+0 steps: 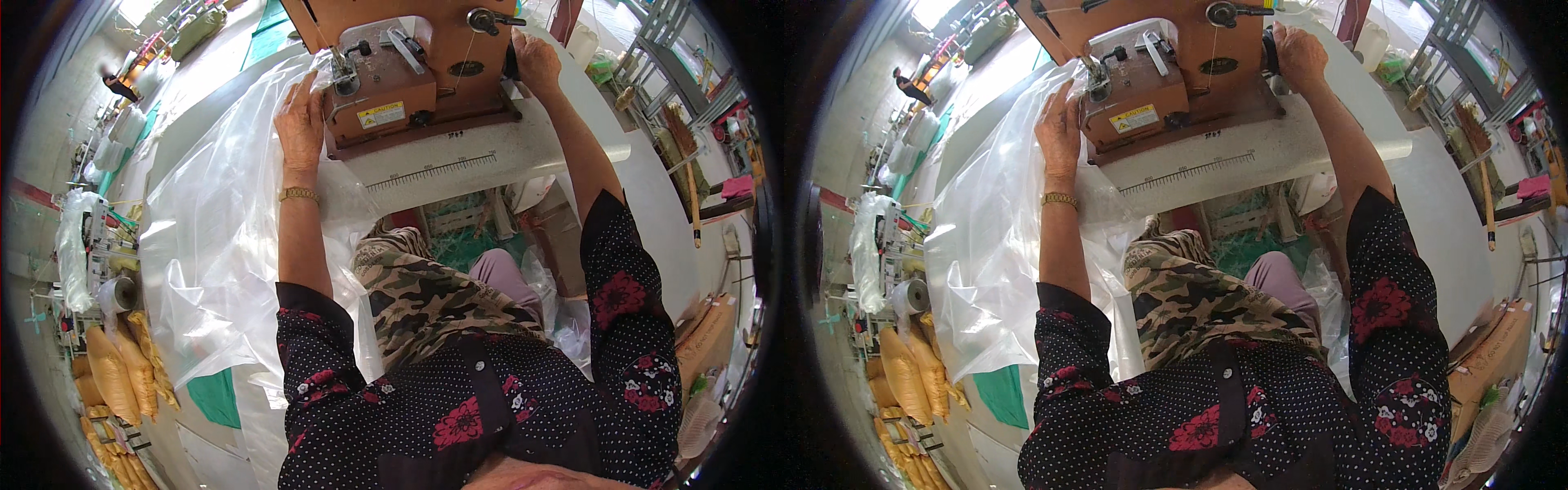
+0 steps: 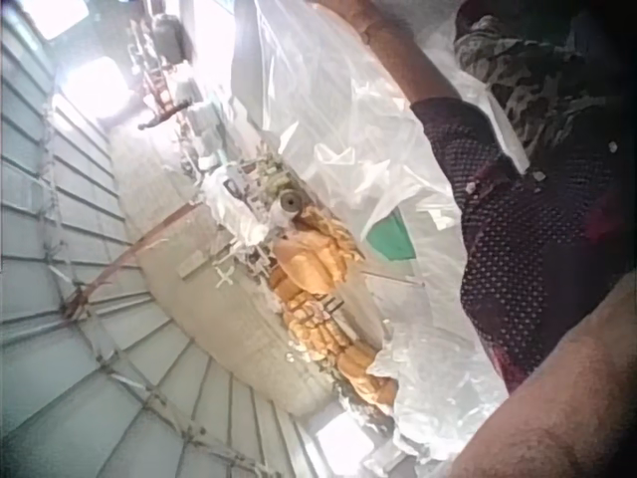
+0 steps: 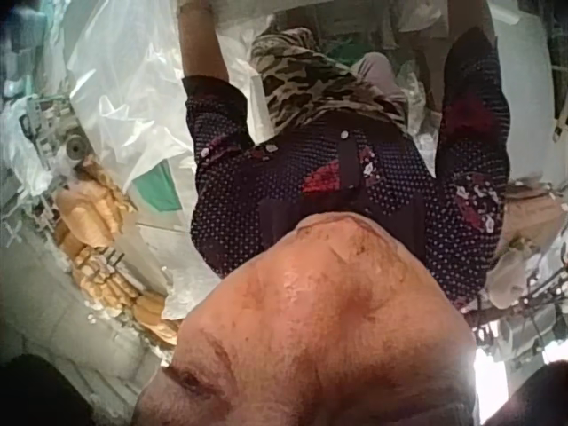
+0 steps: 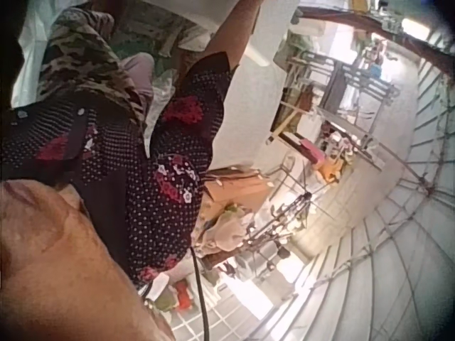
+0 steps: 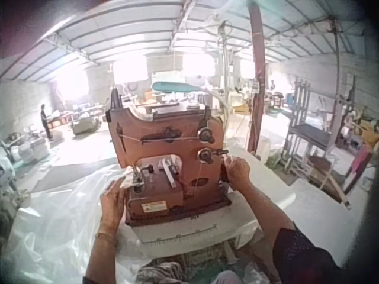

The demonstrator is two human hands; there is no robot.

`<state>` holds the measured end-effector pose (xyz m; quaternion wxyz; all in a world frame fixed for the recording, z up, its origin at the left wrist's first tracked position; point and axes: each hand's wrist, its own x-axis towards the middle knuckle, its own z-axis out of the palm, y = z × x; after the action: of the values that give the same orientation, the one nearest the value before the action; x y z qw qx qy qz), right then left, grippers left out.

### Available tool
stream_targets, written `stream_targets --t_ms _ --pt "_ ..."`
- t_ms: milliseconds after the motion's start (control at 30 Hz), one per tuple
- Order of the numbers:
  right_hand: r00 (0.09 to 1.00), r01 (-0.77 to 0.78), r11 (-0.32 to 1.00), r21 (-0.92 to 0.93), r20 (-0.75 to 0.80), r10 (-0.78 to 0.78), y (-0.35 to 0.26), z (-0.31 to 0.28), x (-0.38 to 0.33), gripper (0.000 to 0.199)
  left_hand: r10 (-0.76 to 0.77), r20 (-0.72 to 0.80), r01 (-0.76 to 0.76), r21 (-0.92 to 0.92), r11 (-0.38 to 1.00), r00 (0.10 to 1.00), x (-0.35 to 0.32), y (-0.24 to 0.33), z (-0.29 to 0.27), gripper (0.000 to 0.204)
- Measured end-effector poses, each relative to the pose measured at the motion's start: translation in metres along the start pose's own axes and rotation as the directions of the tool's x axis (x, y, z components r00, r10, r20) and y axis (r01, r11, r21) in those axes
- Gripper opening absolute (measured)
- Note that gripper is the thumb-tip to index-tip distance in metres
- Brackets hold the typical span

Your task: Operating a heat-sealing sewing machine to seal the edges of large transparent plastic sheets into bags.

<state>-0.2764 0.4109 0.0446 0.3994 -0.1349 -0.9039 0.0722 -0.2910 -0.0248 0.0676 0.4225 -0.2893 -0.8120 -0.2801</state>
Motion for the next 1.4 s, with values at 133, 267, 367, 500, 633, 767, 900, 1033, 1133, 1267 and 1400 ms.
stream_targets --t_ms 133,267,367,500,633,767,900,1033,1133,1267,1400 --pt "0.994 0.102 0.995 -0.008 -0.046 -0.103 -0.027 -0.009 -0.008 0.052 -0.139 0.109 0.146 -0.052 0.988 0.984 -0.005 0.001 -0.014 0.023" --pt "0.997 -0.054 0.997 0.056 0.051 0.051 -0.028 -0.018 -0.004 0.050 -0.128 0.107 0.129 -0.001 0.992 0.986 -0.005 0.014 -0.025 0.017" --pt "0.996 -0.077 0.997 0.002 0.040 0.077 -0.026 -0.017 -0.003 0.051 -0.141 0.131 0.130 0.090 0.987 0.981 -0.015 0.020 -0.034 0.021" --pt "0.997 -0.001 1.000 0.000 0.082 0.001 -0.028 -0.018 -0.003 0.051 -0.106 0.014 0.100 0.231 0.968 0.994 -0.032 0.024 -0.030 0.015" --pt "0.996 0.012 0.999 0.032 0.091 -0.015 -0.003 -0.022 0.000 0.047 -0.155 -0.050 0.161 0.159 0.974 0.987 -0.032 0.029 -0.016 0.008" --pt "0.975 -0.078 0.986 0.144 0.216 0.046 -0.027 -0.049 -0.006 0.050 -0.154 -0.071 0.163 0.153 0.975 0.986 -0.038 0.023 -0.023 0.009" --pt "0.959 0.175 0.940 0.293 -0.268 -0.095 -0.047 -0.084 -0.050 0.026 -0.140 -0.076 0.150 0.154 0.977 0.987 -0.039 0.022 -0.025 0.009" --pt "0.679 0.708 0.679 0.193 -0.451 -0.579 -0.117 -0.154 -0.075 0.014 -0.137 -0.086 0.149 0.159 0.976 0.987 -0.039 0.022 -0.023 0.011" --pt "0.589 0.801 0.547 0.242 -0.475 -0.654 -0.192 -0.200 -0.051 0.016 -0.150 -0.082 0.161 0.143 0.977 0.985 -0.041 0.019 -0.024 0.012" --pt "0.445 0.882 0.439 0.170 -0.605 -0.661 -0.267 -0.212 0.009 0.014 -0.148 -0.092 0.157 0.107 0.982 0.985 -0.038 0.021 -0.022 0.012" --pt "0.580 0.789 0.604 0.117 -0.468 -0.667 -0.325 -0.195 0.071 0.027 -0.144 -0.132 0.156 0.089 0.984 0.981 -0.044 0.019 -0.030 0.011"
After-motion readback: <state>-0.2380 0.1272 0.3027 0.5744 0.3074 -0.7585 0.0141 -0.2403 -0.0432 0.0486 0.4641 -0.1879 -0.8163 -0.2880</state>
